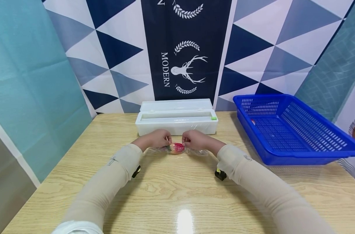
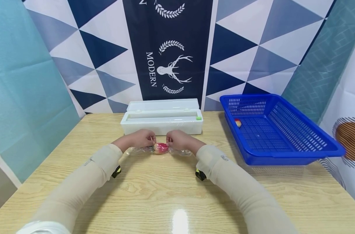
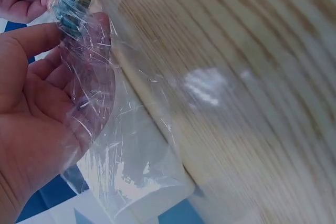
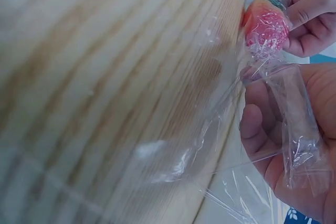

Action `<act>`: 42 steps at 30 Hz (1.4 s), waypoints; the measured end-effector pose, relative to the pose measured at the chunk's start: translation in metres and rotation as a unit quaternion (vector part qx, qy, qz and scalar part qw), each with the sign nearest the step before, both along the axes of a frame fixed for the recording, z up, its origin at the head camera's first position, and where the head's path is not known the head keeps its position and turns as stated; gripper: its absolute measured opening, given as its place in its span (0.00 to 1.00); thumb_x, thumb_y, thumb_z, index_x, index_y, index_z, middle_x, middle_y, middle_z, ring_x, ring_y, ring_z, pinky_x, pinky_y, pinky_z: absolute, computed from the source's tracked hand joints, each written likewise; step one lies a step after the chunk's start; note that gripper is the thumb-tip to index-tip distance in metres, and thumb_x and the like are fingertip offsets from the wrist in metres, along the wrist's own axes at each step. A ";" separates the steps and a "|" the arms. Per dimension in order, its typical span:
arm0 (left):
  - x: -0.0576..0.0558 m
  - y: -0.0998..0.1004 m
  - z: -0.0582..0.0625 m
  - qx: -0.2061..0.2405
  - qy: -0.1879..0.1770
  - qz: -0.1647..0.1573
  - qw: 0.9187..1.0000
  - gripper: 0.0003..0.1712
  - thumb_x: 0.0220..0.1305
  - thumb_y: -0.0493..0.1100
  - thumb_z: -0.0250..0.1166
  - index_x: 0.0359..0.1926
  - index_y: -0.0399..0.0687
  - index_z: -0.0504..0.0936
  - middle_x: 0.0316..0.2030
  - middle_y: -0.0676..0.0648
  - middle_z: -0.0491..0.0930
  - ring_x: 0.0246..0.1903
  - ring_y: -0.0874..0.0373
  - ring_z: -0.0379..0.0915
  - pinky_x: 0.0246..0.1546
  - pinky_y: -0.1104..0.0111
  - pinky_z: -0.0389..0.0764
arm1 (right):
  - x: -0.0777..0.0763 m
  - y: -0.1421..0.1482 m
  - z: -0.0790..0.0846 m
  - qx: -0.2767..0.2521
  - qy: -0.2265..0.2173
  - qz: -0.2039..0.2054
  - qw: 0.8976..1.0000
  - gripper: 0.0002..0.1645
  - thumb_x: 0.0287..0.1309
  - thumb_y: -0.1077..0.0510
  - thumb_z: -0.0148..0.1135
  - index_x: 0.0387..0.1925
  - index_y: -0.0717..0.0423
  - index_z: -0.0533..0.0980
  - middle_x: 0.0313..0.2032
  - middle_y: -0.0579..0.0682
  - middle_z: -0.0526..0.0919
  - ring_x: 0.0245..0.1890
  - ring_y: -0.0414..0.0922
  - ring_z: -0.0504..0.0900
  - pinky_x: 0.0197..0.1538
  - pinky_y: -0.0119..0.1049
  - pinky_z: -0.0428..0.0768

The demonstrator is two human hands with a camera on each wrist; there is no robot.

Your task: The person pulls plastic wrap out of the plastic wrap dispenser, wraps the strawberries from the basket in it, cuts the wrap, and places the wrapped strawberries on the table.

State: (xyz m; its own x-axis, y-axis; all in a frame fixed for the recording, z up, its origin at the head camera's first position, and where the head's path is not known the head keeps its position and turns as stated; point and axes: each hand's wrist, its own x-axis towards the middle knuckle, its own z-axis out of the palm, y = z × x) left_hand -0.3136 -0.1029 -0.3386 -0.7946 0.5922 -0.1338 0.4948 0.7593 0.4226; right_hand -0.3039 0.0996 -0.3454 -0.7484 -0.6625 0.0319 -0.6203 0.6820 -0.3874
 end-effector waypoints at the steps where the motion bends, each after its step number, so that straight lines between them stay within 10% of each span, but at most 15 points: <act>1: -0.001 0.000 0.000 -0.002 0.005 0.000 1.000 0.05 0.58 0.38 0.55 0.28 0.46 0.77 0.24 0.52 0.73 0.25 0.61 0.68 0.29 0.70 0.70 | -0.001 0.000 0.000 0.001 0.004 0.000 1.000 0.03 0.52 0.61 0.58 0.25 0.54 0.74 0.21 0.44 0.74 0.24 0.40 0.71 0.31 0.33 0.71; 15: 0.000 -0.015 0.007 0.018 0.016 0.041 0.999 0.09 0.59 0.47 0.58 0.32 0.47 0.79 0.27 0.51 0.77 0.29 0.59 0.70 0.32 0.68 0.73 | 0.007 0.016 0.018 0.010 0.084 -0.009 0.996 0.04 0.54 0.60 0.57 0.31 0.55 0.77 0.28 0.45 0.78 0.31 0.41 0.75 0.38 0.36 0.74; 25: 0.001 -0.028 0.004 0.067 0.039 0.020 0.997 0.15 0.44 0.33 0.67 0.37 0.40 0.79 0.33 0.48 0.78 0.35 0.56 0.72 0.39 0.68 0.73 | 0.033 0.023 0.010 0.044 0.061 0.031 0.997 0.27 0.37 0.52 0.70 0.41 0.53 0.70 0.36 0.49 0.75 0.34 0.42 0.72 0.39 0.36 0.72; 35: 0.009 -0.049 0.011 -0.024 0.124 0.040 0.991 0.18 0.33 0.25 0.63 0.31 0.41 0.75 0.26 0.48 0.71 0.29 0.55 0.64 0.32 0.66 0.69 | 0.026 0.034 0.008 0.052 0.077 0.021 0.995 0.09 0.42 0.66 0.60 0.25 0.51 0.69 0.24 0.44 0.71 0.25 0.40 0.68 0.30 0.32 0.69; 42: 0.004 -0.067 -0.001 -0.030 0.122 0.038 0.991 0.09 0.43 0.26 0.57 0.23 0.43 0.78 0.20 0.51 0.70 0.23 0.58 0.63 0.25 0.70 0.67 | 0.010 0.047 0.005 0.034 0.092 0.049 0.994 0.08 0.43 0.70 0.59 0.20 0.55 0.75 0.20 0.43 0.75 0.23 0.38 0.70 0.30 0.32 0.72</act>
